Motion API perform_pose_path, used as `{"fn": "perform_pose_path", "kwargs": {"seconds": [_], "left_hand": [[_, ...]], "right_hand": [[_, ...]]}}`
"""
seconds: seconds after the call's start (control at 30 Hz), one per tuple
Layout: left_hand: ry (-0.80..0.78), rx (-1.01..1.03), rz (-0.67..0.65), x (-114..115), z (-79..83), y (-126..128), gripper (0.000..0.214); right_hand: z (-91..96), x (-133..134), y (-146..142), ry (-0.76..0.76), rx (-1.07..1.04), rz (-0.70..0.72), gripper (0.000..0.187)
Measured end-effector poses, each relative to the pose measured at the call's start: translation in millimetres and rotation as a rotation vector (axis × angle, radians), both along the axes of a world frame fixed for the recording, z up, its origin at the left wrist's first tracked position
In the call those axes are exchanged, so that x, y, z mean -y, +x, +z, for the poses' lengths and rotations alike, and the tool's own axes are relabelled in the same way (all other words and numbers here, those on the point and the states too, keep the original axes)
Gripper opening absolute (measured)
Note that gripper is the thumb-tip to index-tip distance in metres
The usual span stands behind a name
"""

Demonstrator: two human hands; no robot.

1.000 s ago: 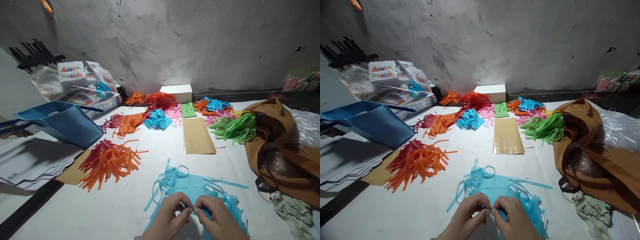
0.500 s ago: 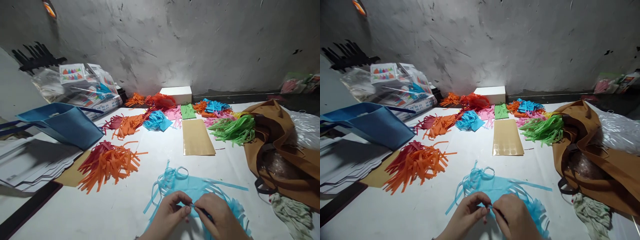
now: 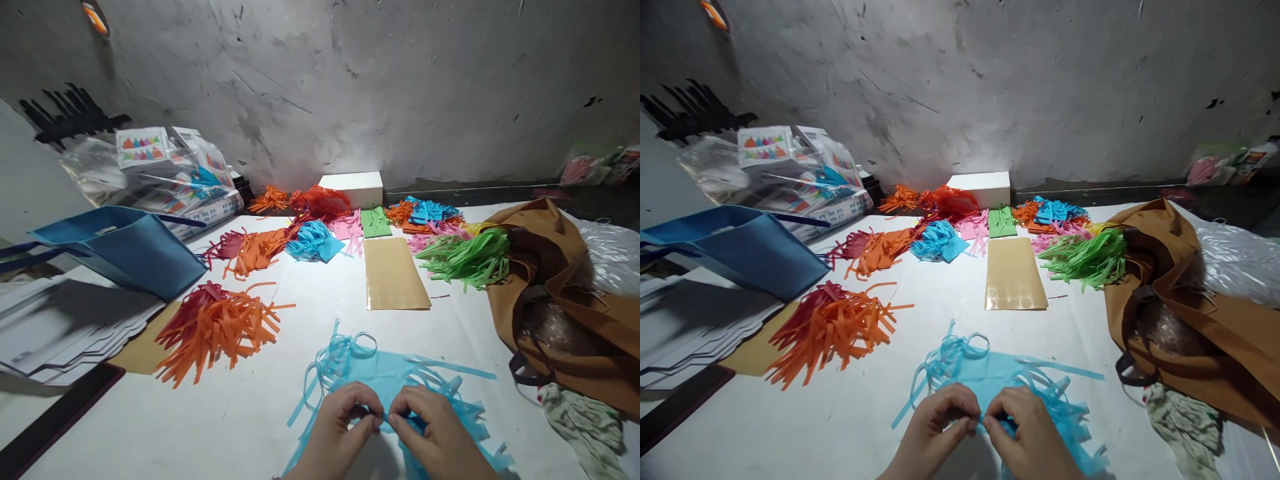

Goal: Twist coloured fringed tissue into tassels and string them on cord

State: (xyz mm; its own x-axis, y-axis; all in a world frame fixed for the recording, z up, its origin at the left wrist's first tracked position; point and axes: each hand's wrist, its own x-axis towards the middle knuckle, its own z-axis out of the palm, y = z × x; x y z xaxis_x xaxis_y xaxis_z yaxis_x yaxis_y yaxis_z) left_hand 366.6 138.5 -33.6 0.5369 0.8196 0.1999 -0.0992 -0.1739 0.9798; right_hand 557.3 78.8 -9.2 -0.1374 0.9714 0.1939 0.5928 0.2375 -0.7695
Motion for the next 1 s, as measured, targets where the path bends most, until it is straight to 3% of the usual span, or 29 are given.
{"fn": "perform_pose_path", "kwargs": {"seconds": [0.1,0.23,0.47,0.67,0.87,1.0], "left_hand": [[0.108,-0.046,0.023,1.1,-1.2,-0.1,0.007],[0.12,-0.081,0.034,0.5,0.8,0.0,0.01],[0.071,-0.105,0.056,-0.9,4.8,-0.1,0.005],[0.059,-0.118,0.018,-1.0,1.5,-1.5,0.008],[-0.058,-0.118,-0.007,-4.2,5.0,-2.1,0.031],[0.071,-0.249,-0.018,-3.0,8.5,-2.3,0.025]], "right_hand": [[-4.8,0.4,-3.2,0.161,0.066,0.008,0.018],[-10.3,0.4,-6.5,0.365,0.103,-0.018,0.017],[-5.3,1.7,-1.8,0.172,0.031,0.034,0.011],[-8.0,0.0,-2.4,0.344,0.139,0.04,0.017],[-4.8,-1.3,-1.5,0.375,0.151,0.016,0.017],[-5.1,-1.5,-5.1,0.513,0.23,0.021,0.009]]}}
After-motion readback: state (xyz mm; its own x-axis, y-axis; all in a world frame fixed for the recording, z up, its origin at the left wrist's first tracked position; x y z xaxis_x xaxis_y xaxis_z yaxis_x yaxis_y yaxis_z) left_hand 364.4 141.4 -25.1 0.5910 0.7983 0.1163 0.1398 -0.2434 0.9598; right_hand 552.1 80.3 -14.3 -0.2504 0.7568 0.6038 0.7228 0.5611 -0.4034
